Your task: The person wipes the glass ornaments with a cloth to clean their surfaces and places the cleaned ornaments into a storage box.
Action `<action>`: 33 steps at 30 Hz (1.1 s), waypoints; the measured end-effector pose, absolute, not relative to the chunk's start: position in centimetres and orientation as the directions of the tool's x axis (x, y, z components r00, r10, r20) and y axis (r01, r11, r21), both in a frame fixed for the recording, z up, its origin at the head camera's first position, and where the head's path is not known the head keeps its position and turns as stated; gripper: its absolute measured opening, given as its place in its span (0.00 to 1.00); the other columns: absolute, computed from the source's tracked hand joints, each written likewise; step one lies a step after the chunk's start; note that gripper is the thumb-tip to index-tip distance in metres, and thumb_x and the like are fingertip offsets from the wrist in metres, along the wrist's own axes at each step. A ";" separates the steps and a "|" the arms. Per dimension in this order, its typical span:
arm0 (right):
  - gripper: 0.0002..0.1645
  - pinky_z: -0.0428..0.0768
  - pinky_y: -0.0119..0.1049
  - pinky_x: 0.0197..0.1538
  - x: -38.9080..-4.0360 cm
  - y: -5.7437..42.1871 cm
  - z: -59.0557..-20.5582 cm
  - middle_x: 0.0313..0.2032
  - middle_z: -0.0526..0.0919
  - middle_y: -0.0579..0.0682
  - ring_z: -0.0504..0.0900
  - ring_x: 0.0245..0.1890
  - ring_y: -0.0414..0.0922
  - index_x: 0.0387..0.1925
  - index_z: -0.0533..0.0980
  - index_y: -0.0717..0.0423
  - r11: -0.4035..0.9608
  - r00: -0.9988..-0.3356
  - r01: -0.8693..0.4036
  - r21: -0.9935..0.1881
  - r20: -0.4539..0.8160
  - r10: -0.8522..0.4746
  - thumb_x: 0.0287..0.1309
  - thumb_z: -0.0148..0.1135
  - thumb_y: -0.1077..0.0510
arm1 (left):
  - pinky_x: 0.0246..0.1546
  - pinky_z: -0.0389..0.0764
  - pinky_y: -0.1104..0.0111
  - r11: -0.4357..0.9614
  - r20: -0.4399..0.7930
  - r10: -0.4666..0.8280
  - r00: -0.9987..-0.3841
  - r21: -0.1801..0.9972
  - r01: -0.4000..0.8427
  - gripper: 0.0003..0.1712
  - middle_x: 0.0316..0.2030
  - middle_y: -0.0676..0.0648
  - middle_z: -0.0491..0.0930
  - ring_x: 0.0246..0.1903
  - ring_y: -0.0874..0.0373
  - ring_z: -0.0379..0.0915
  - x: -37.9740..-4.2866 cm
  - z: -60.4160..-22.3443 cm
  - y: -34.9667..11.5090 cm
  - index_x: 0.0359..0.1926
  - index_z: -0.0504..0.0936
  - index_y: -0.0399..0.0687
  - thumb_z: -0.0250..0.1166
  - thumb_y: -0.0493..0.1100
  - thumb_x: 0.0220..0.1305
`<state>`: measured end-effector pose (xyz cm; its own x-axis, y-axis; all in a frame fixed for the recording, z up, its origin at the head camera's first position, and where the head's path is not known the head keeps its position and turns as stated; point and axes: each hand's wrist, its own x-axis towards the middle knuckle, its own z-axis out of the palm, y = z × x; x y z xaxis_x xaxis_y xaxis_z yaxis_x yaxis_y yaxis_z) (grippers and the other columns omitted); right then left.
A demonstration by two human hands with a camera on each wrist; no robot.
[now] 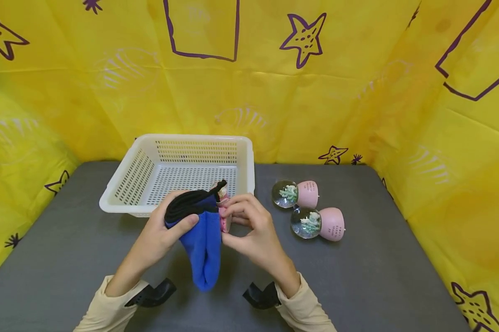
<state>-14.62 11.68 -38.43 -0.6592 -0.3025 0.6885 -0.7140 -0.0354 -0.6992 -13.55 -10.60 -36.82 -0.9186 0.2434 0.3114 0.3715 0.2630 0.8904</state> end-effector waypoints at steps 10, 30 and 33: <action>0.25 0.85 0.35 0.48 -14.6 11.4 -38.7 0.42 0.72 0.62 0.78 0.46 0.41 0.34 0.73 0.64 -0.009 -0.662 -0.731 -0.683 0.712 -0.235 0.33 0.74 0.83 | 0.51 0.80 0.73 0.306 0.571 0.196 -0.797 0.737 0.603 0.25 0.51 0.44 0.85 0.49 0.57 0.82 -13.5 -37.1 -9.9 0.55 0.78 0.45 0.73 0.33 0.56; 0.21 0.86 0.32 0.38 -14.8 11.9 -38.6 0.47 0.79 0.46 0.86 0.39 0.40 0.44 0.72 0.64 -0.312 -0.795 -0.446 -0.839 0.532 -0.292 0.49 0.66 0.78 | 0.60 0.75 0.74 0.118 0.621 0.266 -0.737 0.738 0.664 0.42 0.54 0.38 0.81 0.56 0.64 0.76 -13.6 -37.1 -10.7 0.59 0.75 0.36 0.80 0.26 0.38; 0.19 0.85 0.29 0.38 -14.7 11.9 -38.6 0.47 0.79 0.46 0.86 0.35 0.37 0.46 0.75 0.53 -0.360 -0.823 -0.337 -0.870 0.458 -0.336 0.55 0.66 0.72 | 0.66 0.69 0.73 0.094 0.572 0.354 -0.740 0.765 0.637 0.50 0.61 0.37 0.76 0.63 0.63 0.71 -13.6 -37.0 -10.6 0.64 0.70 0.36 0.81 0.27 0.36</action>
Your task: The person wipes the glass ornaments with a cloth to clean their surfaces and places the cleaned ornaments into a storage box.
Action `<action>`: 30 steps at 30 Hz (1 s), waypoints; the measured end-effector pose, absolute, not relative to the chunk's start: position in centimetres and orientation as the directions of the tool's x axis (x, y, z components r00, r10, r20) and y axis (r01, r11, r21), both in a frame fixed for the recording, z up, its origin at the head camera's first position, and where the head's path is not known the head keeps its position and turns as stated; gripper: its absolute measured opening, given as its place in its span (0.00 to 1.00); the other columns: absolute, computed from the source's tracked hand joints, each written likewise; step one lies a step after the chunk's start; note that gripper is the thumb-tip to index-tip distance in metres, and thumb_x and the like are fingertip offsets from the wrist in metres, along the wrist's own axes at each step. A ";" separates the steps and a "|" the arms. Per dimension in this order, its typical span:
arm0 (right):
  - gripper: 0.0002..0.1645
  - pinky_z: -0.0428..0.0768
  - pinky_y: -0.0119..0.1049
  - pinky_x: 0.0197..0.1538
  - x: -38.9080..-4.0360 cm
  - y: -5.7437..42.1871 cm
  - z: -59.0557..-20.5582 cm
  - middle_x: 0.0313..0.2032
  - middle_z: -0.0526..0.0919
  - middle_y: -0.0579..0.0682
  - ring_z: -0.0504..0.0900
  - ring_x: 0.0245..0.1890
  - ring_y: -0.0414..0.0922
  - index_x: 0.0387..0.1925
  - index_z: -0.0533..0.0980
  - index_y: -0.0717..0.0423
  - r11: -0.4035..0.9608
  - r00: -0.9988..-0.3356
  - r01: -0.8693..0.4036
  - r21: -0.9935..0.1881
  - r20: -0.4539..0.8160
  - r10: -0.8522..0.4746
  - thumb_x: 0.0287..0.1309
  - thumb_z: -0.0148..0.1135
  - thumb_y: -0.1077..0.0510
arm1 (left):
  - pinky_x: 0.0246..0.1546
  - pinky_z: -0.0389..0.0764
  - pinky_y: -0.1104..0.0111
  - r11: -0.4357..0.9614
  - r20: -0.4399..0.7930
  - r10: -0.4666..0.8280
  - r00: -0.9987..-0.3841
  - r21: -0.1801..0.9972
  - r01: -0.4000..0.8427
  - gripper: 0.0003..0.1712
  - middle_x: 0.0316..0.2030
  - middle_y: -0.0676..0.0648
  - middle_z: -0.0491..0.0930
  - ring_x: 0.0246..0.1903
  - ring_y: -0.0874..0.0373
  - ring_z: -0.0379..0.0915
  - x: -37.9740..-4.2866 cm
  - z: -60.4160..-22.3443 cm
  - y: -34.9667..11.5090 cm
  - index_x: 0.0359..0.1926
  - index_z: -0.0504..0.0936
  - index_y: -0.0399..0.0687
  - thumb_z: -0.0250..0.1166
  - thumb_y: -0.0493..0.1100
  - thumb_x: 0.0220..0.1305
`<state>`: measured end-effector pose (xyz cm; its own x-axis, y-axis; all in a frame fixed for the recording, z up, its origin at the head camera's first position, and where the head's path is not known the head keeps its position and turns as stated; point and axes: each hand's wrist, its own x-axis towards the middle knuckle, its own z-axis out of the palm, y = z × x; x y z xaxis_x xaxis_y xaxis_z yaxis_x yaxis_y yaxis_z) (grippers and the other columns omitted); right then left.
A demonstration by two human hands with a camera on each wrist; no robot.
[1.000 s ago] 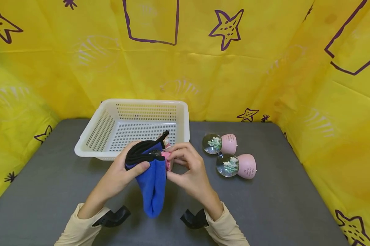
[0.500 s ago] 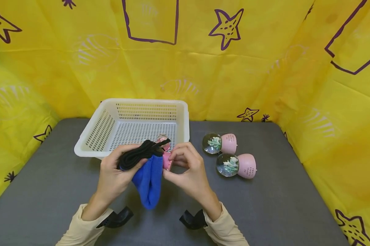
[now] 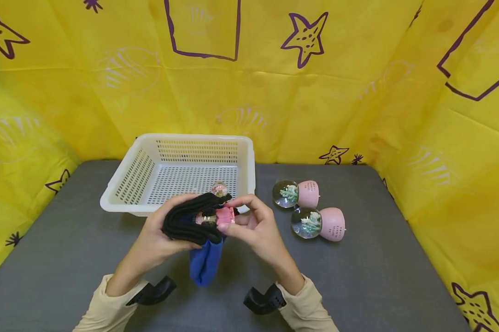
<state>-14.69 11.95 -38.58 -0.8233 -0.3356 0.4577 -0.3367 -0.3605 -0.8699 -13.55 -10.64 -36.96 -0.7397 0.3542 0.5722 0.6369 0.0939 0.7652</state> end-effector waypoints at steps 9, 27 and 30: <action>0.13 0.86 0.32 0.40 -14.4 11.5 -38.2 0.46 0.76 0.47 0.84 0.35 0.36 0.46 0.74 0.49 -0.321 -0.902 -0.058 -0.945 0.187 -0.388 0.62 0.62 0.64 | 0.65 0.69 0.73 0.199 0.583 0.405 -0.704 0.695 0.691 0.53 0.59 0.40 0.78 0.61 0.60 0.73 -13.8 -37.2 -10.3 0.65 0.69 0.40 0.84 0.32 0.34; 0.15 0.87 0.39 0.40 -15.1 13.5 -37.8 0.43 0.83 0.44 0.86 0.34 0.40 0.52 0.79 0.49 -0.311 -0.820 -0.061 -0.948 0.225 -0.526 0.67 0.56 0.65 | 0.58 0.77 0.73 0.216 0.689 0.432 -0.582 0.547 0.809 0.31 0.47 0.41 0.86 0.50 0.54 0.83 -14.1 -37.1 -11.4 0.54 0.82 0.42 0.75 0.25 0.45; 0.16 0.87 0.37 0.37 -15.1 13.6 -37.8 0.41 0.83 0.43 0.85 0.31 0.39 0.53 0.78 0.49 -0.307 -0.789 -0.061 -0.950 0.234 -0.567 0.67 0.55 0.65 | 0.57 0.78 0.73 0.175 0.694 0.438 -0.571 0.557 0.812 0.30 0.46 0.39 0.87 0.49 0.56 0.84 -14.2 -37.2 -11.6 0.52 0.83 0.41 0.74 0.24 0.45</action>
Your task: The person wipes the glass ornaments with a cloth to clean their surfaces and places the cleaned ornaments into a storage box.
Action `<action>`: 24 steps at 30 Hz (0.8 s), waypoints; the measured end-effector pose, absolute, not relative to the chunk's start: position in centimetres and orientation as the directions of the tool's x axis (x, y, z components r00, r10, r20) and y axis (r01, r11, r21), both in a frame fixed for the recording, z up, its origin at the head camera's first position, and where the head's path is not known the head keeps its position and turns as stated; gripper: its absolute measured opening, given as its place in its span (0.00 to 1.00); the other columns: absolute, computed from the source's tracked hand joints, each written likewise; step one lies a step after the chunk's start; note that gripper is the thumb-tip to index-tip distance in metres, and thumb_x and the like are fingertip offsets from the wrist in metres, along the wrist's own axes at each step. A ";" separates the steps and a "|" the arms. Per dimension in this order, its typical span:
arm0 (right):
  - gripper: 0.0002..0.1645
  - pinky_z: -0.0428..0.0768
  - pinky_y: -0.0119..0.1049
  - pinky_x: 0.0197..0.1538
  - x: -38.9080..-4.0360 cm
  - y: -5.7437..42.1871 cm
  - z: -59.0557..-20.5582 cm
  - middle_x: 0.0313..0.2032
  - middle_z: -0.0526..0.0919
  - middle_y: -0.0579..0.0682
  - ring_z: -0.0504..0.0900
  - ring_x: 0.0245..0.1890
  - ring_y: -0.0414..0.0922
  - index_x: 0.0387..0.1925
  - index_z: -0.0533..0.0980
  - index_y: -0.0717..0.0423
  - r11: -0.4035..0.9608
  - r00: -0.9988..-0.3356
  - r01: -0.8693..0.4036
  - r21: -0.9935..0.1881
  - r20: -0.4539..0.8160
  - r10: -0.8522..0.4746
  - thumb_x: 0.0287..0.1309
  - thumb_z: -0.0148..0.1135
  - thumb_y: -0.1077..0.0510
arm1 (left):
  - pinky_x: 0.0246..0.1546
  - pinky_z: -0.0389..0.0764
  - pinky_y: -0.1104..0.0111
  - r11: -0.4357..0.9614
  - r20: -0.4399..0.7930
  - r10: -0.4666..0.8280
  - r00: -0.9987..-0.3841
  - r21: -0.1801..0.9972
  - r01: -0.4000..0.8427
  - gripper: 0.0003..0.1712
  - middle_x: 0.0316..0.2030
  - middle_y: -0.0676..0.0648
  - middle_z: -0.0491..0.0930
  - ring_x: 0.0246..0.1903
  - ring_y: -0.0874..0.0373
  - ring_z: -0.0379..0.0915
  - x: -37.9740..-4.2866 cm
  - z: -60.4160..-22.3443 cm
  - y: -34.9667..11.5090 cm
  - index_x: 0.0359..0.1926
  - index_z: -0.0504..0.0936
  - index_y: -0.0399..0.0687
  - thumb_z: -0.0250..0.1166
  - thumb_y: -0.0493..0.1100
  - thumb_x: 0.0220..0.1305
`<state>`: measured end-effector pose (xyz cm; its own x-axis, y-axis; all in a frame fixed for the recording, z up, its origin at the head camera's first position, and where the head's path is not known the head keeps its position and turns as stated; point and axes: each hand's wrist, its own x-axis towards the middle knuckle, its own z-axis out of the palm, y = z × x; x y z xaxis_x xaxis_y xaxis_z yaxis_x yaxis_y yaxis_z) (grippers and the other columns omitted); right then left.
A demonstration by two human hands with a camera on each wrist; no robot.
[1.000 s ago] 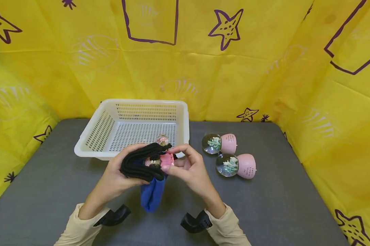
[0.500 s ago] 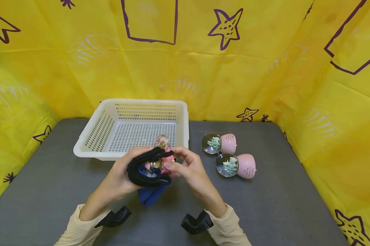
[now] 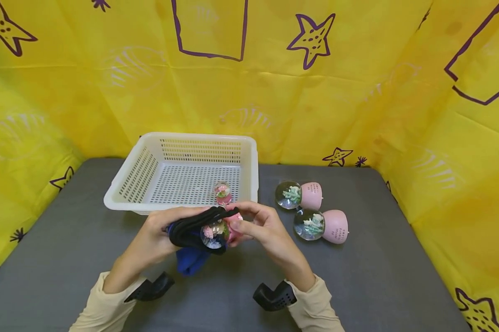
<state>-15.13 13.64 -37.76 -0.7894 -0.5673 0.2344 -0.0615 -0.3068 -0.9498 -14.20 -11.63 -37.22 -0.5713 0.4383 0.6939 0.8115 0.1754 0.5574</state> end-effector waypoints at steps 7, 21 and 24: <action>0.19 0.87 0.39 0.33 -15.3 14.1 -37.7 0.46 0.85 0.43 0.85 0.28 0.37 0.56 0.78 0.49 -0.319 -0.717 -0.100 -0.942 0.291 -0.633 0.69 0.53 0.65 | 0.54 0.80 0.71 0.085 0.661 0.462 -0.592 0.632 0.771 0.25 0.44 0.41 0.87 0.48 0.59 0.83 -14.1 -37.0 -11.9 0.51 0.84 0.42 0.73 0.25 0.50; 0.24 0.86 0.36 0.44 -14.8 12.7 -37.9 0.51 0.79 0.48 0.87 0.43 0.44 0.49 0.77 0.58 -0.277 -0.810 -0.414 -0.867 0.490 -0.323 0.50 0.70 0.74 | 0.61 0.73 0.74 0.217 0.438 0.391 -0.810 0.811 0.544 0.43 0.60 0.45 0.79 0.58 0.61 0.75 -13.5 -36.5 -11.3 0.65 0.72 0.49 0.79 0.33 0.47; 0.26 0.86 0.37 0.46 -14.8 12.5 -38.0 0.51 0.79 0.51 0.87 0.44 0.45 0.51 0.75 0.64 -0.293 -0.800 -0.455 -0.841 0.530 -0.281 0.48 0.70 0.77 | 0.56 0.76 0.74 0.237 0.449 0.363 -0.816 0.803 0.547 0.38 0.57 0.46 0.81 0.54 0.62 0.77 -13.5 -36.4 -11.1 0.63 0.74 0.49 0.77 0.33 0.50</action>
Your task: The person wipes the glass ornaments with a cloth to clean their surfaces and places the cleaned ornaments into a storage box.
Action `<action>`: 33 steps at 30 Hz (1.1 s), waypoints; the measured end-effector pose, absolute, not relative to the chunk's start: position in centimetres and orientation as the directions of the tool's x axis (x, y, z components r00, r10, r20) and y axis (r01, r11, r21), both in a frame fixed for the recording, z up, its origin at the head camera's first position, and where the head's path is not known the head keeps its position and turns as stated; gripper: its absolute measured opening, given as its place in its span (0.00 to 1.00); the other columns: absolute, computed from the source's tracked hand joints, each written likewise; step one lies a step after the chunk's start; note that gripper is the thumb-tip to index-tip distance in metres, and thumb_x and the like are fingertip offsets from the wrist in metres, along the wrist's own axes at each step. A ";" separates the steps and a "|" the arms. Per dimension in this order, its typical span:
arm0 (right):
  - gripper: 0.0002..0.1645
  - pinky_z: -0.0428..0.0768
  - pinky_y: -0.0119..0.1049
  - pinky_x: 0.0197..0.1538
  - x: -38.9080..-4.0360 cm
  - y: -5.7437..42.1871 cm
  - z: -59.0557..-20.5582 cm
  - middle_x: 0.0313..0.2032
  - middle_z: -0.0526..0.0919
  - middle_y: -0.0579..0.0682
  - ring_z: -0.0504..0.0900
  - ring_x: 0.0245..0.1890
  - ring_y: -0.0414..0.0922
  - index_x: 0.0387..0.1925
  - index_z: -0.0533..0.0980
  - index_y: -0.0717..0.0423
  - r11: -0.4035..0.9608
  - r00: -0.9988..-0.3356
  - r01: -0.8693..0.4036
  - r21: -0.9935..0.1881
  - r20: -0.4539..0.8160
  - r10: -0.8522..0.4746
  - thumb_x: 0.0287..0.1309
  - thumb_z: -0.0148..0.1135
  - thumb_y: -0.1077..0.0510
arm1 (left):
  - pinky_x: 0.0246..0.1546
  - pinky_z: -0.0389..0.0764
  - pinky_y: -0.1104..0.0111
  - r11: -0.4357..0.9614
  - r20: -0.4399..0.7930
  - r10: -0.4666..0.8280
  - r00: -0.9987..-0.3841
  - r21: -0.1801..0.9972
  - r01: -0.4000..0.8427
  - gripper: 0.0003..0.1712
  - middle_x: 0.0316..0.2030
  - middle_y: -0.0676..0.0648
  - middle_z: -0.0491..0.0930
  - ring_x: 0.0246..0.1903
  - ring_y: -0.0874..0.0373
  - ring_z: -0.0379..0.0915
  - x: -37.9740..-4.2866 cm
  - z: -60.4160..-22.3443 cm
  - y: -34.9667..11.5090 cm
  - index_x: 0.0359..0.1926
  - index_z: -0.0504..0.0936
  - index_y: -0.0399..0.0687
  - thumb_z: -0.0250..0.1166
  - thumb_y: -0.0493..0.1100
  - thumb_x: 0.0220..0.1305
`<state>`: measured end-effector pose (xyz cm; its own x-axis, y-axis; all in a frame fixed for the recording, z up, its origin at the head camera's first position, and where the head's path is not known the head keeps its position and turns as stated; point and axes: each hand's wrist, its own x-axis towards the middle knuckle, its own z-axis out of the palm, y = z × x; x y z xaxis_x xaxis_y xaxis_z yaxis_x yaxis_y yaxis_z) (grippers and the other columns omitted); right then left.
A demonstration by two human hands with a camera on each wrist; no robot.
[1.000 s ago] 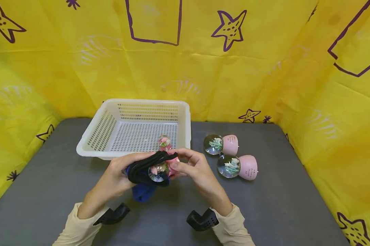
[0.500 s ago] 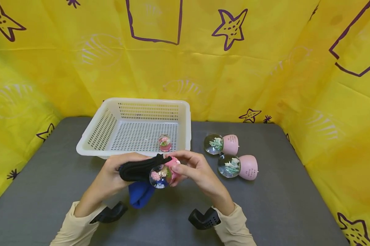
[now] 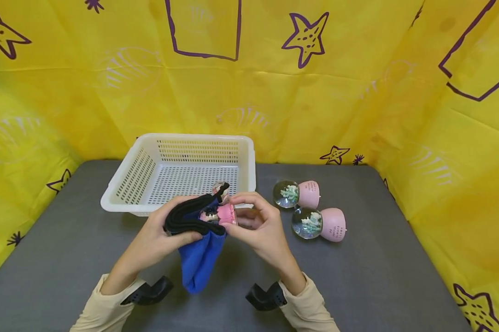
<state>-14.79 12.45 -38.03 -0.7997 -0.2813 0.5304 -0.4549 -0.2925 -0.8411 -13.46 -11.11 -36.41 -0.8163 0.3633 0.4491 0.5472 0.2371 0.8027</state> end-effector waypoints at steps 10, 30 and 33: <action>0.31 0.85 0.31 0.46 -15.2 12.1 -38.7 0.48 0.79 0.46 0.86 0.45 0.42 0.57 0.75 0.54 -0.502 -0.834 -0.335 -0.797 0.499 -0.236 0.50 0.72 0.72 | 0.54 0.78 0.74 0.147 0.654 0.265 -0.709 0.699 0.700 0.26 0.46 0.39 0.85 0.49 0.63 0.80 -13.6 -36.9 -10.4 0.50 0.80 0.37 0.73 0.24 0.49; 0.17 0.86 0.38 0.41 -14.4 10.6 -38.2 0.42 0.85 0.39 0.86 0.36 0.37 0.46 0.80 0.35 -0.429 -0.969 0.094 -0.898 0.016 -0.246 0.71 0.54 0.62 | 0.55 0.79 0.73 0.222 0.712 0.130 -0.690 0.657 0.720 0.28 0.45 0.37 0.85 0.49 0.60 0.81 -13.6 -37.3 -9.2 0.51 0.79 0.36 0.76 0.26 0.46; 0.20 0.86 0.37 0.42 -14.5 10.8 -38.2 0.45 0.83 0.41 0.84 0.40 0.37 0.50 0.77 0.36 -0.408 -0.958 0.105 -0.907 0.017 -0.286 0.71 0.52 0.65 | 0.55 0.79 0.74 0.244 0.702 0.138 -0.699 0.659 0.711 0.29 0.46 0.38 0.85 0.49 0.59 0.81 -13.6 -37.4 -9.1 0.51 0.79 0.37 0.77 0.27 0.46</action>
<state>-14.50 10.79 -38.22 -0.9581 -0.2860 0.0173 0.1054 -0.4080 -0.9069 -13.58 -9.06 -37.42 -0.6986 0.1380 0.7021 0.7110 0.2442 0.6595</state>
